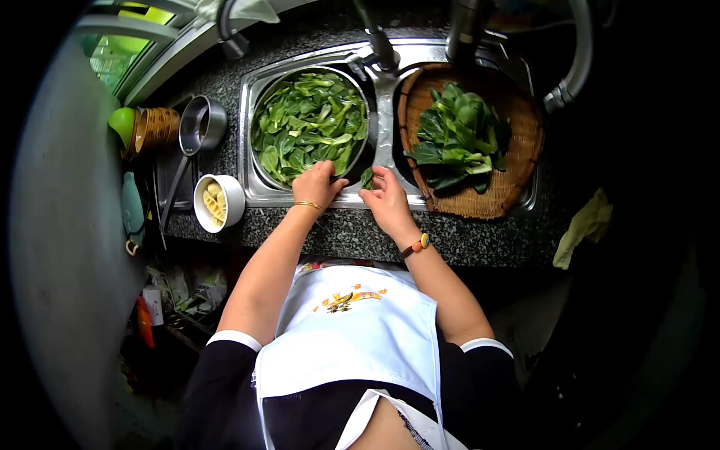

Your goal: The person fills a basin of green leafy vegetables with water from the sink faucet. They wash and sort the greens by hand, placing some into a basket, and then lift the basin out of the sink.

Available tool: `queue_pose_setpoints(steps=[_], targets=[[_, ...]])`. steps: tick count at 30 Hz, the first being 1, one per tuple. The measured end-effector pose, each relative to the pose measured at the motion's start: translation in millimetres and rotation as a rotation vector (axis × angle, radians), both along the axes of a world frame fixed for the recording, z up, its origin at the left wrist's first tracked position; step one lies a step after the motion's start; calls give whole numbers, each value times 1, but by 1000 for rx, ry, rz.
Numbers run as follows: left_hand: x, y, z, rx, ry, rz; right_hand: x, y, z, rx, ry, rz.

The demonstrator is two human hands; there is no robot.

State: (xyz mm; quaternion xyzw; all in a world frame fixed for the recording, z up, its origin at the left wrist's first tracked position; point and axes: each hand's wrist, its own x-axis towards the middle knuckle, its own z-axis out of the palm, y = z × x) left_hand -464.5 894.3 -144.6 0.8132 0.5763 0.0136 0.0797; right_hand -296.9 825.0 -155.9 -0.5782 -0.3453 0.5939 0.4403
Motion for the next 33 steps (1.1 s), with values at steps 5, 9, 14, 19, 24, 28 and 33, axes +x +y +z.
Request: queue_pose_setpoints(steps=[5,9,14,19,24,28,33], targets=[[-32,-18,16,-15,-227,133,-12,6,9,-144,250,-67],[-58,-41,29,-100,-405,287,-5,7,14,-219,81,-50],[-83,-55,27,-67,-650,401,-21,35,33,-272,225,-66],[-106,-28,2,-11,-698,716,-35,95,5,-533,81,-77],[-116,26,0,-177,-864,1052,-24,130,-39,-762,140,-194],[-126,55,-31,-413,-1334,1356,-33,136,-31,-703,352,-339],[-130,67,-16,-515,-1313,1405,-42,126,-18,-565,320,-293]])
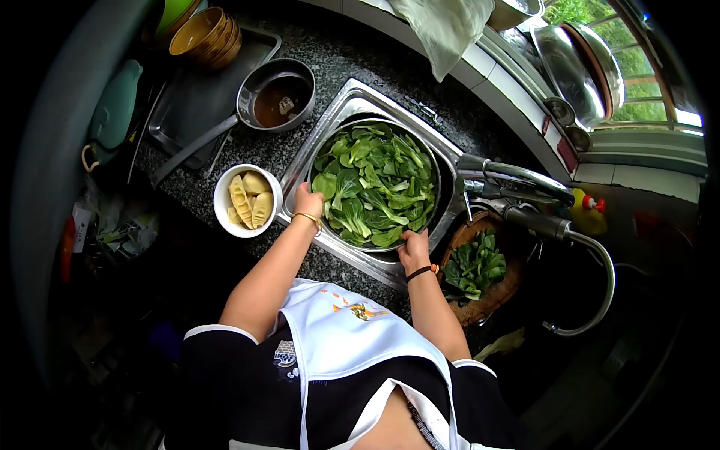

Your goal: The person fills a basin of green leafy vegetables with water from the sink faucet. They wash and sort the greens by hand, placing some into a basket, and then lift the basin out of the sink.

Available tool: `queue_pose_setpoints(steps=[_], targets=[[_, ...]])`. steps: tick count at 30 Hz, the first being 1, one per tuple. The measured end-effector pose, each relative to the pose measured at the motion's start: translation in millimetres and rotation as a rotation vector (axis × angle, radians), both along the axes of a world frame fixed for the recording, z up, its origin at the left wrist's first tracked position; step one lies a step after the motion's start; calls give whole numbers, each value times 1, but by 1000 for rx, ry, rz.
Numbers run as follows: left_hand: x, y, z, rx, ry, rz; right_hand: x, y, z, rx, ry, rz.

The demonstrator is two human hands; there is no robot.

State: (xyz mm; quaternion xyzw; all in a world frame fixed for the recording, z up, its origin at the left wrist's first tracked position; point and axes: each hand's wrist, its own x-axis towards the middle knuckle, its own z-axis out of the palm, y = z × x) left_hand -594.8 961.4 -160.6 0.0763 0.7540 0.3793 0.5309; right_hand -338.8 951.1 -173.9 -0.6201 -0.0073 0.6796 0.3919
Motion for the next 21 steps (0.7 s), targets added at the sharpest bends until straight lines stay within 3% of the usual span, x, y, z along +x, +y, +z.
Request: queue_pose_setpoints(steps=[7,21], targets=[[7,-18,-3,151,148,103,-14,-4,0,67,-112,-88],[14,-39,18,308,88,164,1,-13,7,180,-34,-120]])
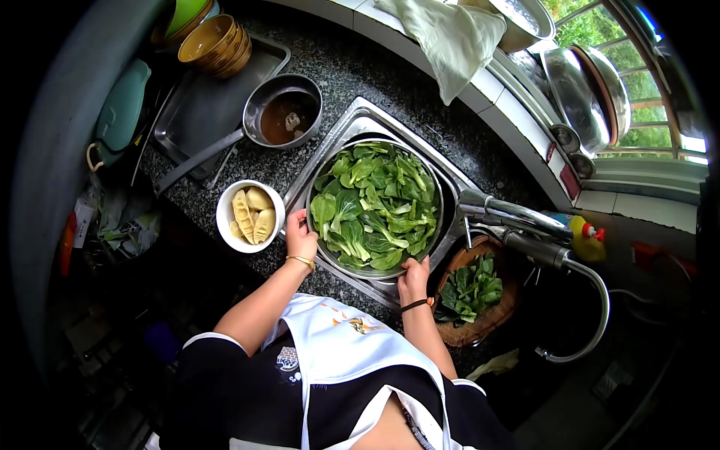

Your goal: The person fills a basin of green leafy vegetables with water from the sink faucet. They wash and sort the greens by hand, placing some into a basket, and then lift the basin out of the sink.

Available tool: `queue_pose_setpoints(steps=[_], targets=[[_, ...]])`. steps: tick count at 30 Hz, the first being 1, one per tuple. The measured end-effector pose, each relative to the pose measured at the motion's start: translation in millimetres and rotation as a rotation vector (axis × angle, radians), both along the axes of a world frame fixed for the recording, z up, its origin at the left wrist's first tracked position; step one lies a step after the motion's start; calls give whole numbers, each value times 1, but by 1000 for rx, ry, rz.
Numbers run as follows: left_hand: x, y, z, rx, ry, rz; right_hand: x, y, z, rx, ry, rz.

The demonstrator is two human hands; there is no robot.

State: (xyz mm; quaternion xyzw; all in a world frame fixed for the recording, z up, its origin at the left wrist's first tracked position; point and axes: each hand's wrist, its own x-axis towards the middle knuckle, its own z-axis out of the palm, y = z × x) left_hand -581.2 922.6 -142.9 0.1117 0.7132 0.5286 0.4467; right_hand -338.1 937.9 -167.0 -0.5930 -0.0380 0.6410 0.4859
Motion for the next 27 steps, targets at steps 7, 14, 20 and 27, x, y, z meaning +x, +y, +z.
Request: queue_pose_setpoints(steps=[7,14,20,27], targets=[[8,-24,19,50,-7,-60,15,-13,17,50,-63,39],[25,-74,33,149,60,-71,35,-45,43,105,-28,76],[44,-120,43,174,89,-28,50,-65,62,154,-22,169],[65,-177,42,146,89,147,62,-88,56,130,7,325]])
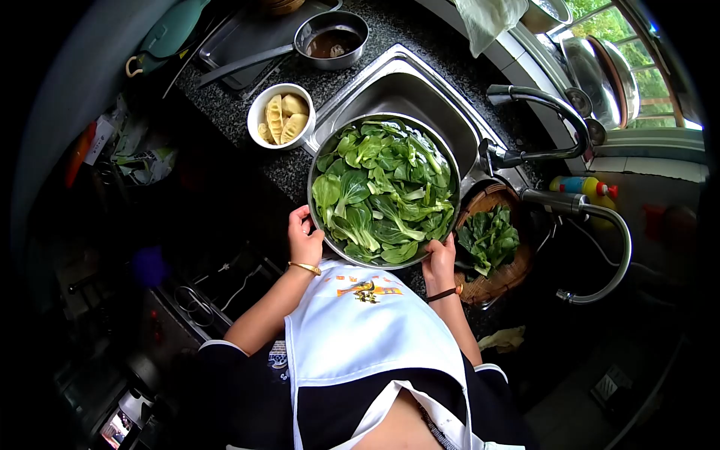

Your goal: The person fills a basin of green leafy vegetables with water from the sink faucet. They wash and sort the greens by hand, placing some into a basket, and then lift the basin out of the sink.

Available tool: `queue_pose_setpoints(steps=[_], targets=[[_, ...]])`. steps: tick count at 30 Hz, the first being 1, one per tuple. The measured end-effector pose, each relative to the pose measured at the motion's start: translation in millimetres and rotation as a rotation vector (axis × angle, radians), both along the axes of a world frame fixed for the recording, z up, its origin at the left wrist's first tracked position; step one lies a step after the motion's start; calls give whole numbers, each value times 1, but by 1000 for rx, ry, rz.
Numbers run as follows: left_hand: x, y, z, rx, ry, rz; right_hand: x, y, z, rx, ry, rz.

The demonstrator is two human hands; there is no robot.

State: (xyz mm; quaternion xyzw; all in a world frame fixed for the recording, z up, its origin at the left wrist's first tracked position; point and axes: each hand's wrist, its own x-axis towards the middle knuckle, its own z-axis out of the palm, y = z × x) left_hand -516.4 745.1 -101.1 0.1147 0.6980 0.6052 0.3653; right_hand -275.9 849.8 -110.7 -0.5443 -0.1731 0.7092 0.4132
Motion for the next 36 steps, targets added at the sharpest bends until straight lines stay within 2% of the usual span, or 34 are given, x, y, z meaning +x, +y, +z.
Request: queue_pose_setpoints(steps=[3,5,13,15,17,19,21,22,23,27,29,30,32,33,36], targets=[[8,-18,-4,-45,-36,73,-2,0,4,16,21,45],[11,-28,-12,25,-16,112,-3,1,3,39,18,70],[16,-53,-8,15,47,117,-9,-2,6,33,31,191],[14,-54,-6,29,27,109,-10,-1,9,17,27,204],[11,-51,-3,-4,-125,127,-6,1,12,-12,3,292],[13,-53,-15,-18,-119,109,9,4,4,-38,37,401],[11,-53,-5,-58,-95,69,26,21,8,-160,229,481],[9,-54,0,-87,-98,58,37,36,13,-142,356,585],[8,-54,5,-118,-101,46,41,48,24,-39,368,543],[12,-55,13,-61,-196,70,21,112,10,91,-121,356],[10,-54,22,-92,-219,40,-3,144,-26,192,-177,343],[12,-52,26,-94,-236,56,-17,162,-57,292,-283,390],[12,-52,33,-108,-253,74,-49,190,-90,322,-384,410],[15,-49,31,-110,-252,77,-60,204,-98,398,-495,452],[15,-44,36,-133,-268,113,-87,225,-107,382,-864,748]])
